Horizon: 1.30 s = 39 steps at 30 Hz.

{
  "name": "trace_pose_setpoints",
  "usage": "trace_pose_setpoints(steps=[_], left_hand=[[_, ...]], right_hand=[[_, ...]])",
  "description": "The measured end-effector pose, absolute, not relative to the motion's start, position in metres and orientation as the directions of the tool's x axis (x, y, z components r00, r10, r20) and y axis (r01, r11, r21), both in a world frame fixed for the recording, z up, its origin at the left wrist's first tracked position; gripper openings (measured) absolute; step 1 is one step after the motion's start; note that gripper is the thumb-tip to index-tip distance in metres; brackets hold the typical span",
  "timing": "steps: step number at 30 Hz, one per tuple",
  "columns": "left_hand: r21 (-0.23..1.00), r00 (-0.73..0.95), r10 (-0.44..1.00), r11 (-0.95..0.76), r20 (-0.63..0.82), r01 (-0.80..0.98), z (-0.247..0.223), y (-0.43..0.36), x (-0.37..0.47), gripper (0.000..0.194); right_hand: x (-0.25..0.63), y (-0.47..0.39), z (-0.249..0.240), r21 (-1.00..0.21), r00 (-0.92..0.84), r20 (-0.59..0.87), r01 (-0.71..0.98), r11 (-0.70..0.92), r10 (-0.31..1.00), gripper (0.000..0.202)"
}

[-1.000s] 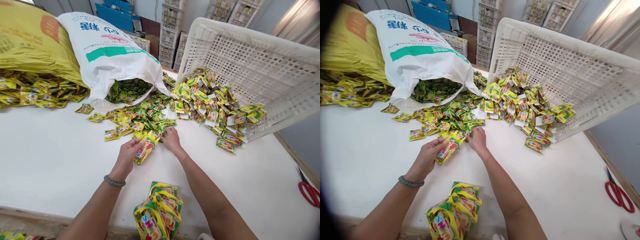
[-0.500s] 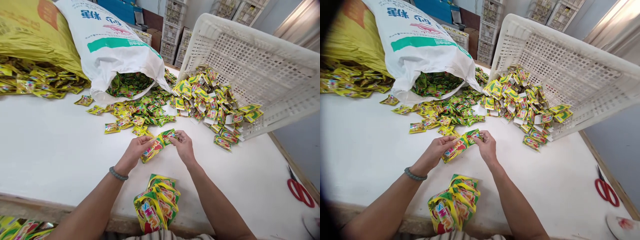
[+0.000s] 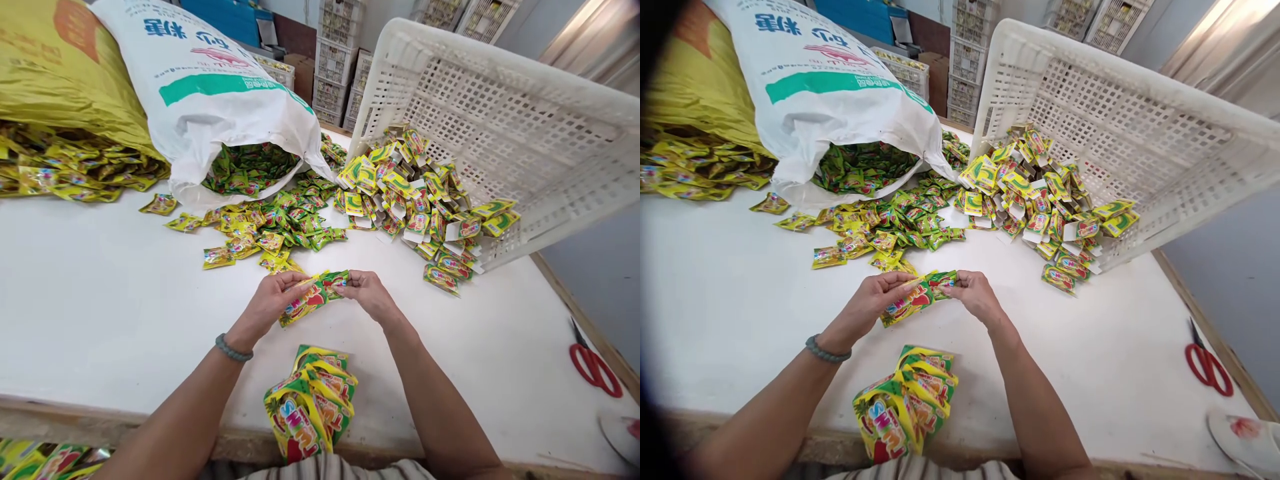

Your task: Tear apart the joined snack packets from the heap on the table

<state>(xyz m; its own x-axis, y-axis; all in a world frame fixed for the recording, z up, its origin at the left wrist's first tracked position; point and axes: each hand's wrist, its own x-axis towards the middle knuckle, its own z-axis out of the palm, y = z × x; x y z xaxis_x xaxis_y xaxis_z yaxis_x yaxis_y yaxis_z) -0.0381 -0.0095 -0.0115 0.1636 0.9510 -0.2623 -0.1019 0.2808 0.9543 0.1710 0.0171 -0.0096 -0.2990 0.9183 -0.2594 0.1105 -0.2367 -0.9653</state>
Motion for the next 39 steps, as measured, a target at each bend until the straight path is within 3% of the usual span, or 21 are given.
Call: trace_pose_setpoints(steps=[6,9,12,17,23,29,34,37,39], left_hand=[[0.982,0.183,0.966,0.176,-0.185,0.063,-0.009,-0.013,-0.037,0.039],[0.967,0.168,0.955,0.253,-0.245,-0.029,-0.008,-0.013,-0.035,0.042],[0.917,0.120,0.938,0.344,-0.325,-0.204,-0.009,-0.012,-0.032,0.049],[0.902,0.084,0.941,0.337,-0.327,-0.270,-0.011,-0.011,-0.030,0.048],[0.897,0.103,0.942,0.335,-0.319,-0.289,-0.010,-0.013,-0.029,0.048],[0.881,0.125,0.944,0.330,-0.305,-0.339,-0.011,-0.015,-0.025,0.044],[0.839,0.052,0.949,0.300,-0.311,-0.455,-0.008,-0.014,-0.022,0.050],[0.863,0.007,0.968,0.228,-0.252,-0.451,-0.008,-0.014,-0.022,0.059],[0.919,0.056,0.983,0.182,-0.174,-0.348,-0.008,-0.016,-0.024,0.062]], right_hand=[[0.164,0.012,-0.008,-0.958,-0.340,-0.260,0.208,-0.197,0.904,0.019],[0.161,0.009,-0.006,-0.957,-0.312,-0.231,0.242,-0.158,0.921,0.019],[0.159,0.009,-0.003,-0.973,-0.187,-0.098,0.222,-0.055,0.977,0.021],[0.150,0.005,-0.008,-0.895,-0.150,0.132,0.406,0.183,0.980,0.009],[0.141,-0.003,-0.008,-0.901,-0.141,0.010,0.428,0.070,0.990,0.021],[0.130,-0.009,-0.003,-0.859,-0.222,0.114,0.467,0.208,0.968,0.016],[0.136,-0.004,-0.004,-0.900,0.058,0.203,0.405,0.162,0.978,0.030],[0.134,0.001,-0.011,-0.984,-0.044,0.051,0.170,0.058,0.998,0.033],[0.132,0.002,-0.016,-1.000,-0.122,-0.007,0.022,-0.004,0.993,0.033]])
